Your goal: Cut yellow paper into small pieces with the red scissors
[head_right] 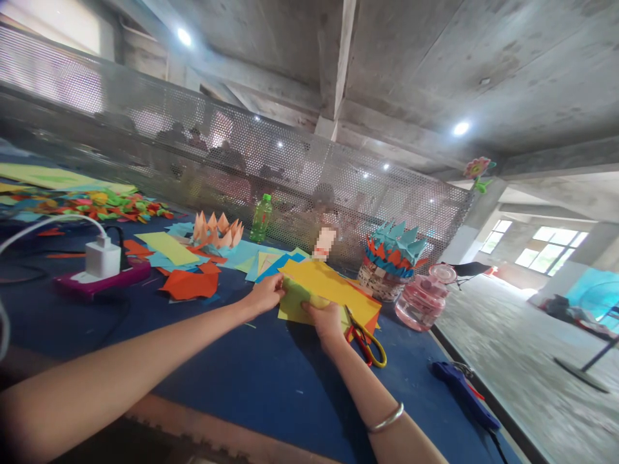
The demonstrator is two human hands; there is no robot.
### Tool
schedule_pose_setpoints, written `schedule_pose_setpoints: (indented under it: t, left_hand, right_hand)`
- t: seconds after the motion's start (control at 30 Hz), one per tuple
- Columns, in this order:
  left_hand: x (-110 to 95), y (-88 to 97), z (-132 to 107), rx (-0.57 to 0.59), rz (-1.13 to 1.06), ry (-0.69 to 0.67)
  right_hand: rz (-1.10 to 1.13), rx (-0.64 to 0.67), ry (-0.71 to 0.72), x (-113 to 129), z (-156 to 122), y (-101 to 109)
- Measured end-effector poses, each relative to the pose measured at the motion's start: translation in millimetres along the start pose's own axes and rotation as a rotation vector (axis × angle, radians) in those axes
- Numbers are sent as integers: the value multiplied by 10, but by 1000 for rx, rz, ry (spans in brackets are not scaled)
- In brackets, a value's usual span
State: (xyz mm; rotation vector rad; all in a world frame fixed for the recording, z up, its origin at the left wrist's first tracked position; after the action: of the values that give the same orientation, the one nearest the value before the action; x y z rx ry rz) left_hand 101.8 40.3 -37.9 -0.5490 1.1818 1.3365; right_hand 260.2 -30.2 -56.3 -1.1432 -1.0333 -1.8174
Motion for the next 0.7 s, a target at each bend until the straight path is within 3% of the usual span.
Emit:
schedule_pose_setpoints:
  t: [0.1, 0.4, 0.7]
  left_hand:
    - [-11, -7, -9, 12, 77, 35]
    - [-11, -37, -12, 28, -93, -30]
    - [-4, 1, -4, 15, -71, 3]
  right_hand:
    - [-10, 10, -5, -15, 1, -3]
    - [-13, 24, -36, -53, 21, -10]
    - [-11, 8, -32, -25, 29, 22]
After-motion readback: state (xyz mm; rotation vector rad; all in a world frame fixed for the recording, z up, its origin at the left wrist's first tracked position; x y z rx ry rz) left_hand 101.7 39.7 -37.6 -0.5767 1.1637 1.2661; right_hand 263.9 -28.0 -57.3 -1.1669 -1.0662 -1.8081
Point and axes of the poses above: each hand's wrist, its own z-axis towards the middle knuckle, its own y-axis out of the back of the hand, x = y × z, the point moved 6 cm from there along z, towards the middle knuckle, and after that the axes turned 13 degrees about -z, right-handed, at the moved point
